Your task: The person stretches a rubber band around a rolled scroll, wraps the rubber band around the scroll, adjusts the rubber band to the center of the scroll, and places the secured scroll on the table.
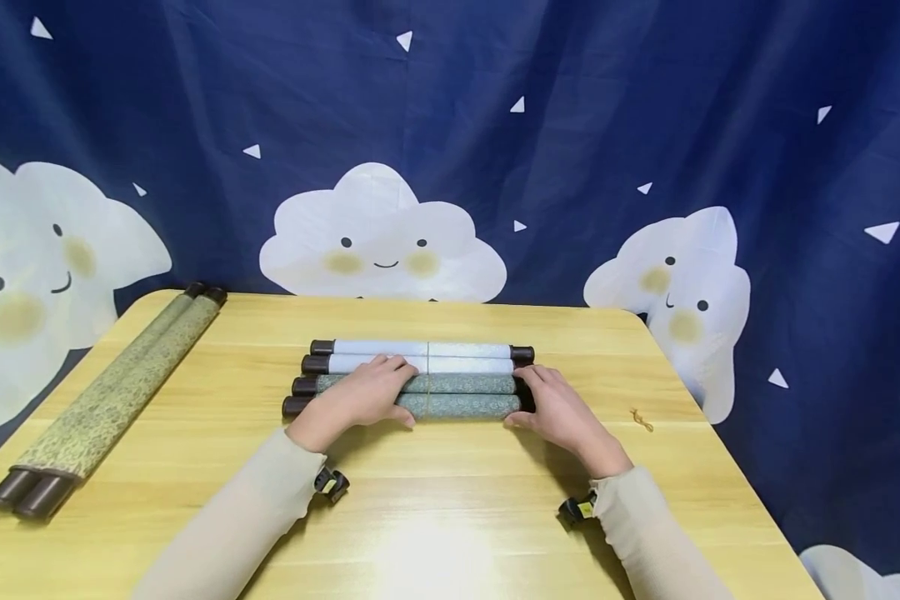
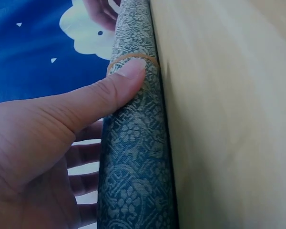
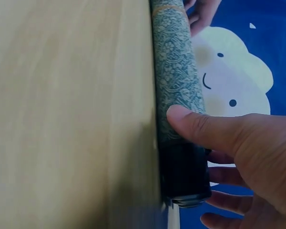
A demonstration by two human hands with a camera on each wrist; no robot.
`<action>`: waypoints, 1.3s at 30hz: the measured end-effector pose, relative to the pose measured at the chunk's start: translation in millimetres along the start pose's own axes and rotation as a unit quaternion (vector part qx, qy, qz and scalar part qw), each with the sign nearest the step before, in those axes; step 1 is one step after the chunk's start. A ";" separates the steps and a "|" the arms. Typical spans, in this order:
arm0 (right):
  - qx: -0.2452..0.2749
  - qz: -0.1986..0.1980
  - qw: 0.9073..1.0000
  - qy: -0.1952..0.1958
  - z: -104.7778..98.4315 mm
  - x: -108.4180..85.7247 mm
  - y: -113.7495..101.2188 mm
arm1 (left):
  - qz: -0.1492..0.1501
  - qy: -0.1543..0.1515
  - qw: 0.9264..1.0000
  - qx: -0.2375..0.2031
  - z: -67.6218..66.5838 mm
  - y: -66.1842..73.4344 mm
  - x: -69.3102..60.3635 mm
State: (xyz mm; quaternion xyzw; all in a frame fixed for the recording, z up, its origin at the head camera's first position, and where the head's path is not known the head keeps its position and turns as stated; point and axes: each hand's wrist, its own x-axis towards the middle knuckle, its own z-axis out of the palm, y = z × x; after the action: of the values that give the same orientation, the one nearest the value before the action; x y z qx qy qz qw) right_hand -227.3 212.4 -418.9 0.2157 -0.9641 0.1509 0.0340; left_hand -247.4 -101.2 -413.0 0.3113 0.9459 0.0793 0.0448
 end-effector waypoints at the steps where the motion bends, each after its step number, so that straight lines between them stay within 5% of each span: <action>1: 0.003 -0.001 1.000 0.004 -1.4 -0.7 0.2 | 0.002 0.001 1.000 0.000 -0.1 -0.2 -0.3; 14: -0.006 -0.013 0.998 0.061 -15.7 -18.1 15.9 | 0.014 0.004 1.000 0.014 2.3 1.7 -0.5; 22: -0.023 0.025 0.997 0.064 -20.9 -38.2 41.3 | 0.034 0.006 0.999 0.020 2.0 1.1 0.8; 39: -0.041 0.107 0.991 0.063 -36.4 -80.2 94.2 | 0.019 0.000 1.000 0.016 -1.5 4.4 -1.3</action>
State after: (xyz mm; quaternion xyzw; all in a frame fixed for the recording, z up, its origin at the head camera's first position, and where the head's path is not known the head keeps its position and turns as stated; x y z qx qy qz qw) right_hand -194.9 337.1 -420.7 0.0999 -0.9830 0.1272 0.0871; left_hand -244.0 -98.7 -410.7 0.3300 0.9410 0.0650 0.0379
